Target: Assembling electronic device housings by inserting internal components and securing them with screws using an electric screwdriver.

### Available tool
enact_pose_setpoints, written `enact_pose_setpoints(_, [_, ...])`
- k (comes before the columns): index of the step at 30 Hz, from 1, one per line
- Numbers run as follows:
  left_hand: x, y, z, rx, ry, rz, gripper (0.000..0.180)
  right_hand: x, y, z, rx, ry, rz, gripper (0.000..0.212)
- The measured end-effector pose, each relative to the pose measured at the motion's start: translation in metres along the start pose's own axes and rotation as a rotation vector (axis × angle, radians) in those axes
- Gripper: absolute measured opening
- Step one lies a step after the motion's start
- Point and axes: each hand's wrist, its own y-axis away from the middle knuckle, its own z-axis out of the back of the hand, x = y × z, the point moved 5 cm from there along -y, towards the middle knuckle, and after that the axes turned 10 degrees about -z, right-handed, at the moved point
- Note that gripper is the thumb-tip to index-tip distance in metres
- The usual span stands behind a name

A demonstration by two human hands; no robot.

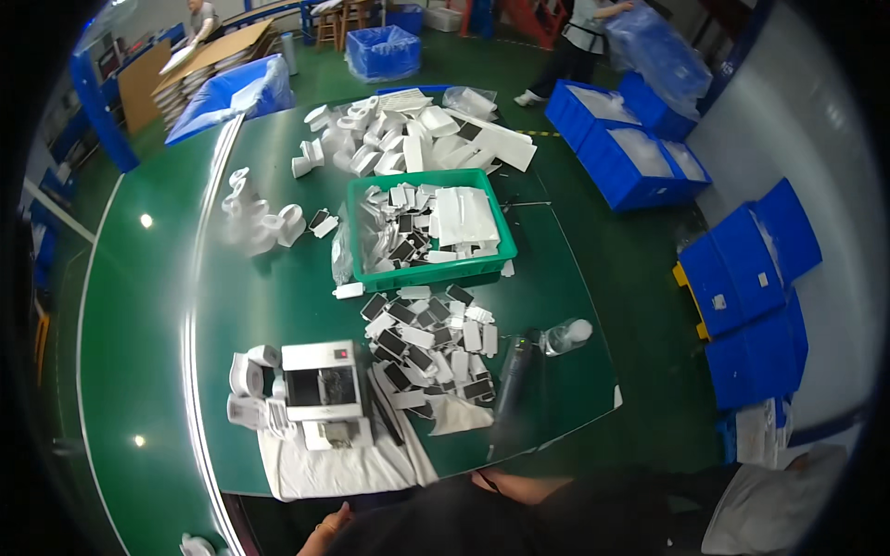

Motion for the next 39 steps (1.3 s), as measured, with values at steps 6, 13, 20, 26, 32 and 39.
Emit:
enact_pose_setpoints(6, [0.134, -0.222, 0.019, 0.027, 0.69, -0.517, 0.036, 0.01, -0.014, -0.023, -0.151, 0.02, -0.053, 0.04])
enact_pose_setpoints(13, [0.181, -0.337, -0.017, 0.19, 0.583, -0.518, 0.036, -0.046, -0.017, -0.034, -0.314, 0.047, -0.14, 0.04])
enact_pose_setpoints(20, [0.137, -0.377, -0.025, 0.28, 0.467, -0.591, 0.037, -0.077, -0.019, -0.013, -0.466, 0.051, -0.132, 0.041])
enact_pose_setpoints(26, [0.096, -0.397, -0.009, 0.329, 0.402, -0.625, 0.037, -0.071, -0.028, -0.006, -0.556, 0.087, -0.122, 0.041])
enact_pose_setpoints(32, [0.089, -0.38, 0.014, 0.324, 0.389, -0.587, 0.037, -0.058, -0.036, -0.019, -0.552, 0.164, -0.11, 0.041])
enact_pose_setpoints(39, [0.097, -0.368, 0.061, 0.288, 0.325, -0.54, 0.038, -0.06, -0.035, -0.068, -0.531, 0.193, -0.076, 0.041])
